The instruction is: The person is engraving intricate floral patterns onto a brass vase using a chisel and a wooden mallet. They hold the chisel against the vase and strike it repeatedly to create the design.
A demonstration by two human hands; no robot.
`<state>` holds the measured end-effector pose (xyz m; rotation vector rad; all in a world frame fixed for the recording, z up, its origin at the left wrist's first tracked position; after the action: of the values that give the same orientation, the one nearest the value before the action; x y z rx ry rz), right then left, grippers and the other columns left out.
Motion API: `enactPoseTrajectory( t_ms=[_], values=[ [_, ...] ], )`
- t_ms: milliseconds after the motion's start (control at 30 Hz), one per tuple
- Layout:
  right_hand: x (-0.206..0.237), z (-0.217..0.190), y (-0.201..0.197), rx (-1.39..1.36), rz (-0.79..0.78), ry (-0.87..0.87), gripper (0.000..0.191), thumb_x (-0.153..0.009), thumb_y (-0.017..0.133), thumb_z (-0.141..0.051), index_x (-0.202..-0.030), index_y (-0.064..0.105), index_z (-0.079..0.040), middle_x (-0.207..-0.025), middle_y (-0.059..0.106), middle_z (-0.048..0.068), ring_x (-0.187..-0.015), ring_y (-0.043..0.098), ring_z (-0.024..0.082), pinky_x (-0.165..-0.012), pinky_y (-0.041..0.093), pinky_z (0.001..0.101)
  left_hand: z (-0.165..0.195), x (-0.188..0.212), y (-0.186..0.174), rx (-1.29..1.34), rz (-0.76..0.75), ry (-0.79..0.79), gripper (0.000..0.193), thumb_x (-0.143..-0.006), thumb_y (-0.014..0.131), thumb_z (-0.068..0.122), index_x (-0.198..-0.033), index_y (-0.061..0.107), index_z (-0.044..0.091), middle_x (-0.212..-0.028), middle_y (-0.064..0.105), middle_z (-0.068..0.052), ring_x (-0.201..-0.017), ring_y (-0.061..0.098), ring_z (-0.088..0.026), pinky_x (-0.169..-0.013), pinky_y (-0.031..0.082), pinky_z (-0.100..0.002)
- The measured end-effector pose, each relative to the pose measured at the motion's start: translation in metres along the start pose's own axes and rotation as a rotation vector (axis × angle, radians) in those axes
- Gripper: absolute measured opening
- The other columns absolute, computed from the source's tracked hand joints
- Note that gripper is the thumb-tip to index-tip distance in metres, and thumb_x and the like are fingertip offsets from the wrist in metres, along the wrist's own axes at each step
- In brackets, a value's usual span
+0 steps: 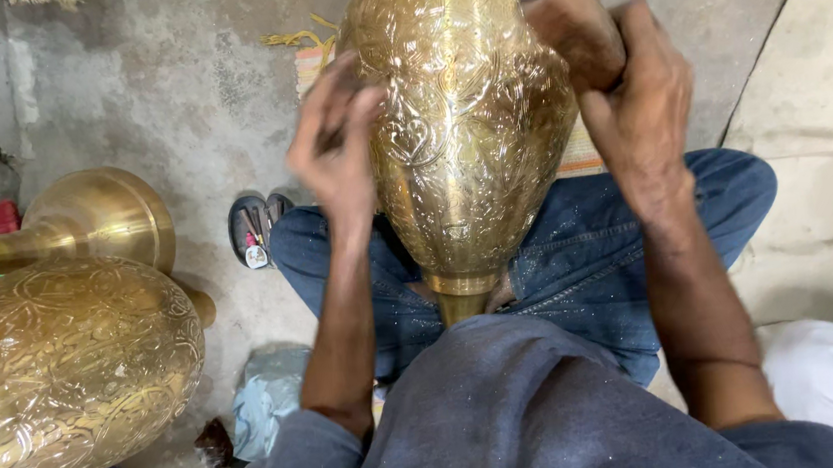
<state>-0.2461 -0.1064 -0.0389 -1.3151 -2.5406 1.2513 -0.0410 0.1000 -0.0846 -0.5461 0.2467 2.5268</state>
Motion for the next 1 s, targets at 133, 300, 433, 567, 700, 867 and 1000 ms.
enactPoseTrajectory(
  t_ms=[133,300,433,567,700,867,1000],
  values=[
    [0.003,0.006,0.012,0.043,0.062,-0.086,0.037,-0.1,0.086,-0.012,-0.123,0.06,0.0,-0.113,0.064,0.015,-0.097,0.069,0.027,-0.081,0.06,0.0412,0.0,0.036,-0.02,-0.042,0.247,-0.196,0.04,-0.105,0.065,0.007,-0.143,0.056,-0.003,-0.102,0.078,-0.015,-0.092,0.077,-0.018,-0.084,0.068,-0.034],
    [-0.011,0.014,0.022,-0.117,-0.046,-0.042,0.061,-0.104,0.087,-0.025,-0.149,0.056,0.002,-0.142,0.062,0.023,-0.124,0.067,0.035,-0.105,0.056,0.0448,0.005,0.047,-0.021,-0.1,0.197,-0.188,0.036,-0.104,0.069,0.005,-0.138,0.061,-0.003,-0.12,0.074,-0.015,-0.1,0.075,-0.018,-0.088,0.063,-0.031],
    [-0.015,0.019,0.024,-0.251,-0.091,0.152,0.068,-0.096,0.085,-0.036,-0.146,0.056,0.0,-0.137,0.066,0.018,-0.125,0.07,0.03,-0.108,0.058,0.0407,0.013,0.03,-0.003,-0.113,0.1,-0.227,0.037,-0.1,0.074,0.008,-0.134,0.063,-0.001,-0.108,0.078,-0.013,-0.095,0.077,-0.018,-0.083,0.064,-0.029],
    [-0.014,0.021,0.023,-0.216,-0.068,0.071,0.069,-0.099,0.085,-0.035,-0.148,0.055,0.002,-0.141,0.064,0.02,-0.126,0.068,0.033,-0.108,0.057,0.0441,0.01,0.0,0.036,-0.122,-0.053,-0.161,0.034,-0.098,0.077,0.013,-0.128,0.066,0.003,-0.101,0.079,-0.011,-0.09,0.08,-0.018,-0.074,0.066,-0.03],
    [-0.014,0.024,0.026,-0.233,-0.128,0.183,0.073,-0.095,0.08,-0.04,-0.148,0.05,0.0,-0.14,0.059,0.019,-0.121,0.067,0.033,-0.094,0.058,0.0428,0.003,-0.022,0.062,-0.153,-0.082,-0.074,0.033,-0.099,0.078,0.017,-0.128,0.067,0.007,-0.1,0.08,-0.011,-0.089,0.081,-0.017,-0.071,0.068,-0.03],
    [-0.015,0.027,0.027,-0.229,-0.114,0.091,0.071,-0.098,0.082,-0.039,-0.149,0.052,0.001,-0.142,0.06,0.021,-0.126,0.067,0.035,-0.102,0.056,0.0451,0.007,-0.026,0.057,-0.025,-0.018,-0.079,0.037,-0.1,0.077,0.015,-0.133,0.064,0.005,-0.099,0.078,-0.011,-0.089,0.078,-0.016,-0.077,0.069,-0.03],
    [-0.016,0.03,0.024,-0.221,-0.114,0.047,0.07,-0.099,0.084,-0.038,-0.149,0.053,0.0,-0.141,0.061,0.021,-0.128,0.068,0.035,-0.105,0.055,0.0452,0.014,-0.024,0.047,0.075,0.0,-0.126,0.036,-0.1,0.077,0.011,-0.132,0.064,0.003,-0.099,0.078,-0.012,-0.089,0.077,-0.015,-0.078,0.067,-0.03]
  ],
)
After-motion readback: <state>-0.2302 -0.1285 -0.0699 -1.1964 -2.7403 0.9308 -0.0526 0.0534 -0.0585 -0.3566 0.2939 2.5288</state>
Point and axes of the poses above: each hand's wrist, its own x-axis away from the middle knuckle, its own y-axis out of the palm, z = x × y, the point moved 1 cm from there along -x, towards the middle knuckle
